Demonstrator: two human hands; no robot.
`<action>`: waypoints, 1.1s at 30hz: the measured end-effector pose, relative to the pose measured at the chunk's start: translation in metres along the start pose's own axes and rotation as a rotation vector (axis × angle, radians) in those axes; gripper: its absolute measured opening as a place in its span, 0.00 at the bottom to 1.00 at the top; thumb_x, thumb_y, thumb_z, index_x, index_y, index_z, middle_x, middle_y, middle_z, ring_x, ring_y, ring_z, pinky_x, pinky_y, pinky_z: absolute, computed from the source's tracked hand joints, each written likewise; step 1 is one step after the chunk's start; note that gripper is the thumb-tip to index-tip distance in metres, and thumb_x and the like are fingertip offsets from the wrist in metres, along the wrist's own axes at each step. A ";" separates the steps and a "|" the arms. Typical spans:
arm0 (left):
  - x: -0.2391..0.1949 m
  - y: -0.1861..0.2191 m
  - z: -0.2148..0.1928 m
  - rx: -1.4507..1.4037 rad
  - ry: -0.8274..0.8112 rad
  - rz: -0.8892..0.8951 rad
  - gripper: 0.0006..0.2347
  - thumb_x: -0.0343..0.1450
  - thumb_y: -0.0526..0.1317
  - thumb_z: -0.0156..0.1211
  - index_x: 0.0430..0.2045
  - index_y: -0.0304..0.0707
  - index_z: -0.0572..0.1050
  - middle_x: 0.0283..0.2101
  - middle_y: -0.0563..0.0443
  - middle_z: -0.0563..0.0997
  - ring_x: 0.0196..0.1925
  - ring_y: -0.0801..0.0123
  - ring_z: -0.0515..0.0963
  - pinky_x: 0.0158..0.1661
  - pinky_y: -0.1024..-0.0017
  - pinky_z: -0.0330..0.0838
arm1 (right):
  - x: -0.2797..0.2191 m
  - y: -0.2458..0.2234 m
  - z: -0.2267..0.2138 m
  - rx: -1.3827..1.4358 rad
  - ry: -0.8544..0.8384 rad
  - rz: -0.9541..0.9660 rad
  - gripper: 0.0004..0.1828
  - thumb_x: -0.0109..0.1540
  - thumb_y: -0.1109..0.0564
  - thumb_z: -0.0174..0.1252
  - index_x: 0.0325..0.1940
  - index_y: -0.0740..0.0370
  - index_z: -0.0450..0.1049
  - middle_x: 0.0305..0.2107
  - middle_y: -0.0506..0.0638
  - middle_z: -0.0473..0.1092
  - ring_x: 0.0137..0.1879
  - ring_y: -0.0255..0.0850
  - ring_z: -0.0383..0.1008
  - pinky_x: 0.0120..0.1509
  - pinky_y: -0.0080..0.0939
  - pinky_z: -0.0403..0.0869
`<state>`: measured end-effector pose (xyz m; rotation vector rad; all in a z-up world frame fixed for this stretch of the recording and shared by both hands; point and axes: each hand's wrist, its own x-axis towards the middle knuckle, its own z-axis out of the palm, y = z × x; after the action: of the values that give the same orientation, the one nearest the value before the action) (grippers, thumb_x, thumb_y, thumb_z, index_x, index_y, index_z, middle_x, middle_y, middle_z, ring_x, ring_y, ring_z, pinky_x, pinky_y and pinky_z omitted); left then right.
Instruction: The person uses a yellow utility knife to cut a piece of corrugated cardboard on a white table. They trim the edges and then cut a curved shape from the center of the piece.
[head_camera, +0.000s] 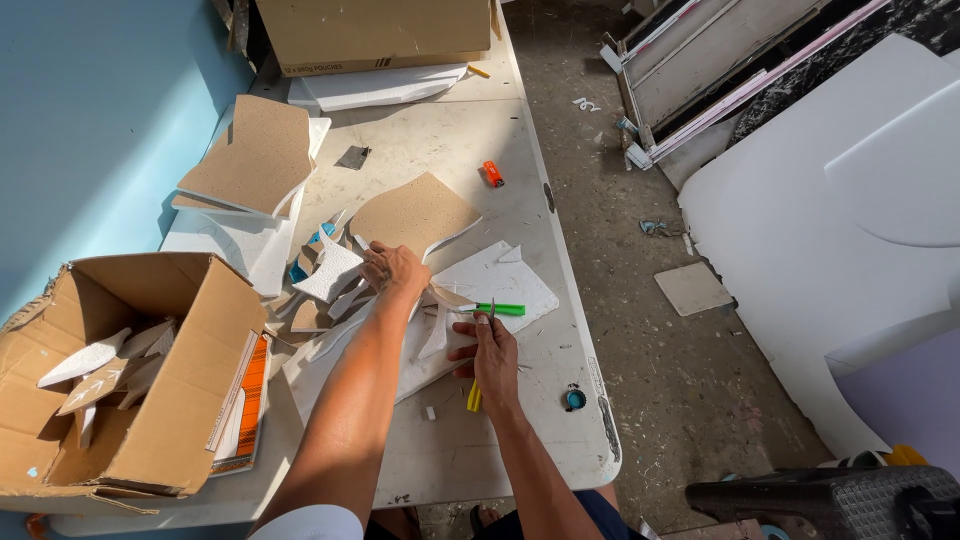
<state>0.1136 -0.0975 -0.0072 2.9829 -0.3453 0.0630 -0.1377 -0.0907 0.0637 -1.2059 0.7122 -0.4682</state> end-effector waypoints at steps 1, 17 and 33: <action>0.000 -0.003 0.003 0.001 -0.002 -0.001 0.18 0.63 0.47 0.62 0.36 0.27 0.78 0.46 0.33 0.66 0.47 0.44 0.67 0.40 0.55 0.60 | -0.004 -0.002 0.001 0.000 0.000 0.003 0.24 0.70 0.47 0.41 0.63 0.66 0.65 0.44 0.59 0.76 0.31 0.43 0.80 0.26 0.36 0.80; -0.042 -0.038 -0.025 -0.429 0.102 0.236 0.21 0.72 0.38 0.52 0.62 0.34 0.66 0.53 0.32 0.71 0.51 0.39 0.77 0.54 0.47 0.64 | -0.026 0.011 0.015 -0.288 0.092 0.004 0.22 0.69 0.48 0.42 0.60 0.60 0.72 0.45 0.55 0.75 0.44 0.39 0.81 0.42 0.39 0.81; -0.222 -0.083 -0.092 -1.854 -0.143 0.143 0.33 0.67 0.36 0.59 0.67 0.41 0.51 0.50 0.45 0.72 0.40 0.61 0.84 0.41 0.75 0.76 | -0.082 -0.022 -0.037 -0.055 0.224 -0.136 0.30 0.69 0.39 0.37 0.67 0.60 0.63 0.49 0.58 0.73 0.32 0.38 0.79 0.36 0.34 0.78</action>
<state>-0.0852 0.0457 0.0600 1.1257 -0.3191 -0.2892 -0.2201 -0.0671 0.0979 -1.2709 0.8409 -0.7089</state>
